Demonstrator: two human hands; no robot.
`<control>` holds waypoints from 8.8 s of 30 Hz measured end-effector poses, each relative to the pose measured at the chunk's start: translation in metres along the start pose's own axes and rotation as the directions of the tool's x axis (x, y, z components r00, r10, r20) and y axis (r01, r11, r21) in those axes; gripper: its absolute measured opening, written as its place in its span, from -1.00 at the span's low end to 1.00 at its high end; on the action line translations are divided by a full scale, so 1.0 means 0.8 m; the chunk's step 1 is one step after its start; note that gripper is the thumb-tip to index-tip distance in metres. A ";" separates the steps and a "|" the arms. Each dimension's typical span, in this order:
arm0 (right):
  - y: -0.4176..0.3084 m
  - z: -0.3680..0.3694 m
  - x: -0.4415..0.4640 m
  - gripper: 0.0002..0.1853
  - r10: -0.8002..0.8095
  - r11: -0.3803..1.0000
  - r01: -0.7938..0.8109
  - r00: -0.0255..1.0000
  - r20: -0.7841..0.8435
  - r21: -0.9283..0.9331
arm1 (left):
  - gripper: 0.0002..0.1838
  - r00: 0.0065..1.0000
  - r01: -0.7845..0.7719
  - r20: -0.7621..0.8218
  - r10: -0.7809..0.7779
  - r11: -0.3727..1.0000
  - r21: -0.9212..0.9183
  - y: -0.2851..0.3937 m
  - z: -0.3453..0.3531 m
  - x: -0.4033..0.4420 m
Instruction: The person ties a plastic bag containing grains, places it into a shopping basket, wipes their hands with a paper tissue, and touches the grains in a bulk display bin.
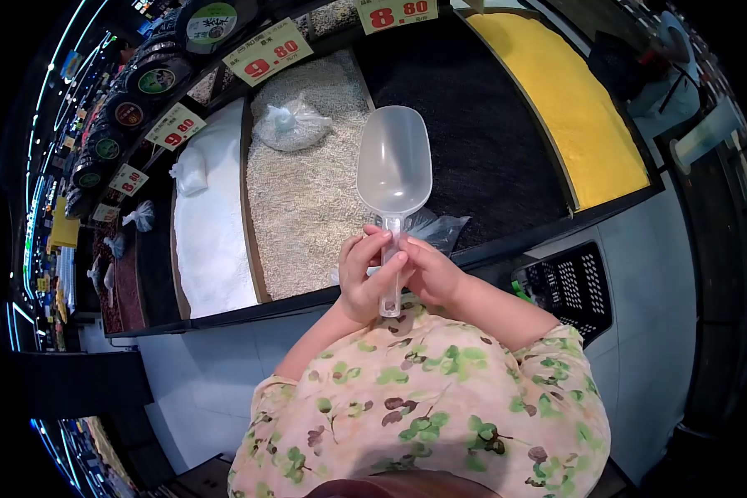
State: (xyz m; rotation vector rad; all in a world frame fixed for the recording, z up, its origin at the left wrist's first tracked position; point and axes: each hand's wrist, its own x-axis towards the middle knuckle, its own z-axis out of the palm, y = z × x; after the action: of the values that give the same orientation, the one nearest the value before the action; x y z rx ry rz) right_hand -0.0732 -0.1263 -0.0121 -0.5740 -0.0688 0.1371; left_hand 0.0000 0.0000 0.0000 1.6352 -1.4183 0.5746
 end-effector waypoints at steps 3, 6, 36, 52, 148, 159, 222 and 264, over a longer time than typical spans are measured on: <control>-0.016 -0.011 -0.015 -0.49 -0.038 0.997 0.046 0.991 -0.129 0.060 | -0.59 0.999 -0.037 0.043 0.032 0.994 0.107 0.011 0.018 0.015; -0.033 -0.012 -0.027 -0.53 -0.100 0.995 0.096 0.969 -0.225 -0.032 | -0.58 0.995 -0.038 0.101 0.027 0.992 0.117 0.020 0.032 0.024; -0.138 -0.156 -0.003 -0.58 0.195 0.956 -0.250 0.934 -0.299 -0.156 | -0.72 0.790 0.561 -0.080 -0.608 0.664 0.494 -0.071 -0.033 -0.139; -0.107 -0.189 0.066 -0.47 0.395 0.914 -0.404 0.855 -0.337 0.048 | -0.71 0.662 0.674 -0.321 -0.678 0.349 0.652 -0.108 -0.027 -0.212; -0.233 -0.252 0.195 -0.53 -0.038 0.937 -0.209 0.739 -0.673 -0.282 | -0.77 0.563 0.701 -0.174 -0.808 0.356 0.618 -0.104 -0.041 -0.190; -0.233 -0.207 0.201 -0.50 -0.045 0.926 -0.188 0.807 -0.589 -0.328 | -0.79 0.565 0.702 -0.136 -0.814 0.387 0.598 -0.104 -0.043 -0.192; -0.264 -0.317 0.448 -0.57 -0.306 0.496 -0.589 0.568 -0.764 -0.638 | -0.70 0.526 0.712 0.013 -0.850 0.448 0.541 -0.113 -0.053 -0.183; -0.303 -0.259 0.366 -0.57 -0.235 0.683 -0.483 0.565 -0.791 -0.548 | -0.71 0.563 0.688 -0.010 -0.827 0.462 0.561 -0.107 -0.048 -0.195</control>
State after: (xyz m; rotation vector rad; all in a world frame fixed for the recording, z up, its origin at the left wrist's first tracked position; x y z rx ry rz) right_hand 0.2640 -0.3950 -0.0455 -1.4291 0.9241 -0.0336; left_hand 0.0511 0.1147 -0.1316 2.6357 -0.5089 0.1687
